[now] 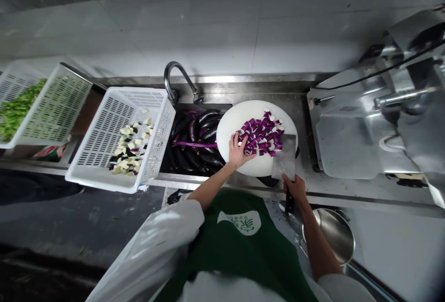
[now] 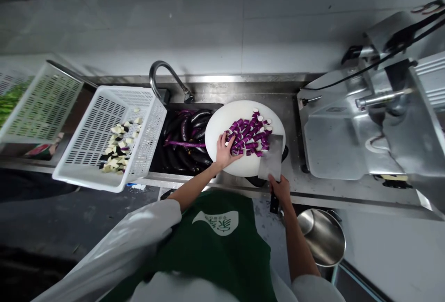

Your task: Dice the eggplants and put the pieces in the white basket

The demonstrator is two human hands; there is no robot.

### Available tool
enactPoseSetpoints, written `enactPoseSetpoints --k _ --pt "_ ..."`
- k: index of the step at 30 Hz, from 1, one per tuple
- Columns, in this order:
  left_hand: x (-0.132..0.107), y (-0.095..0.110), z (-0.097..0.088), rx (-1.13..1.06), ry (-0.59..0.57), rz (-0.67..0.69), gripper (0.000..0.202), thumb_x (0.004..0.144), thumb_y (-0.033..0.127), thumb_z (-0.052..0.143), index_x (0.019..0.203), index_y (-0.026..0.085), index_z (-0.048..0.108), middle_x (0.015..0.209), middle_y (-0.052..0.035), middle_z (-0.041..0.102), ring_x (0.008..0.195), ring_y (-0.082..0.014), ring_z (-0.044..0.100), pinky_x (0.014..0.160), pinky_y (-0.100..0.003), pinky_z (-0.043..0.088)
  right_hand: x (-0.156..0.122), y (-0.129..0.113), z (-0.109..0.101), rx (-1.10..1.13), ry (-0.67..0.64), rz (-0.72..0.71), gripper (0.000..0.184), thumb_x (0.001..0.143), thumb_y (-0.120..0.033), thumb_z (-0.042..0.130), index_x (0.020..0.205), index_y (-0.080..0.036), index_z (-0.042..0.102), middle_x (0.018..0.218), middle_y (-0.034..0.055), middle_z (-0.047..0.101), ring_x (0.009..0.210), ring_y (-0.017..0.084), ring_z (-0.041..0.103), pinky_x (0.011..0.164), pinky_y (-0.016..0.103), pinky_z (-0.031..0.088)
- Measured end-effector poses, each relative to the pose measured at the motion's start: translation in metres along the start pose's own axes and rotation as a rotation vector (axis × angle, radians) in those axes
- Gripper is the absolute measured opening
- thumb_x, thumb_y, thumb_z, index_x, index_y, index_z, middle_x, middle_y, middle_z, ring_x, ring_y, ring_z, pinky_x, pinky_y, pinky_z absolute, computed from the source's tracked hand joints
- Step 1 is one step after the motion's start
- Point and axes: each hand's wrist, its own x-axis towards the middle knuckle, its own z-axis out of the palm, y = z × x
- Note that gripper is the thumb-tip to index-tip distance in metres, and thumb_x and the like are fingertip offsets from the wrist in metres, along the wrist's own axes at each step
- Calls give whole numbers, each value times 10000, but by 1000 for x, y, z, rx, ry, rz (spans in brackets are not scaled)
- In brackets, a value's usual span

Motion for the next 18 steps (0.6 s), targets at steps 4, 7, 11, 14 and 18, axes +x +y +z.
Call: enactPoseSetpoints --k 4,7,11,14,18 --pt "1 8 -1 2 25 -21 935 813 682 735 1557 190 455 1721 -168 100 1580 -453 49 1249 -653 195 -3 0 15 26 -116 33 461 717 -643 734 705 -230 530 458 -11 545 426 158 509 419 274 398" --pt "-8 23 4 7 44 -63 931 803 703 729 1549 210 471 1731 -142 49 1571 -495 0 1231 -701 186 -10 0 26 34 -139 12 431 753 -619 699 679 -244 499 446 -14 538 390 158 502 424 284 410" --pt "-15 39 14 6 51 -111 949 757 730 758 1539 258 500 1728 -126 71 1549 -548 -24 1195 -743 202 -19 1 44 22 -159 -52 393 815 -579 659 690 -237 511 474 -4 557 419 155 539 469 276 430" --pt "-14 42 18 -3 71 -119 952 721 732 789 1524 291 530 1706 -126 143 1535 -567 -9 1182 -747 218 -25 0 64 65 -167 -69 399 780 -606 675 720 -246 513 469 -21 552 397 159 517 439 283 425" --pt "-16 46 19 -6 71 -103 916 741 728 771 1509 279 555 1654 -141 231 1528 -547 31 1186 -746 208 -33 -6 91 142 -173 -62 449 724 -671 683 721 -259 503 442 -31 536 374 164 494 386 288 410"
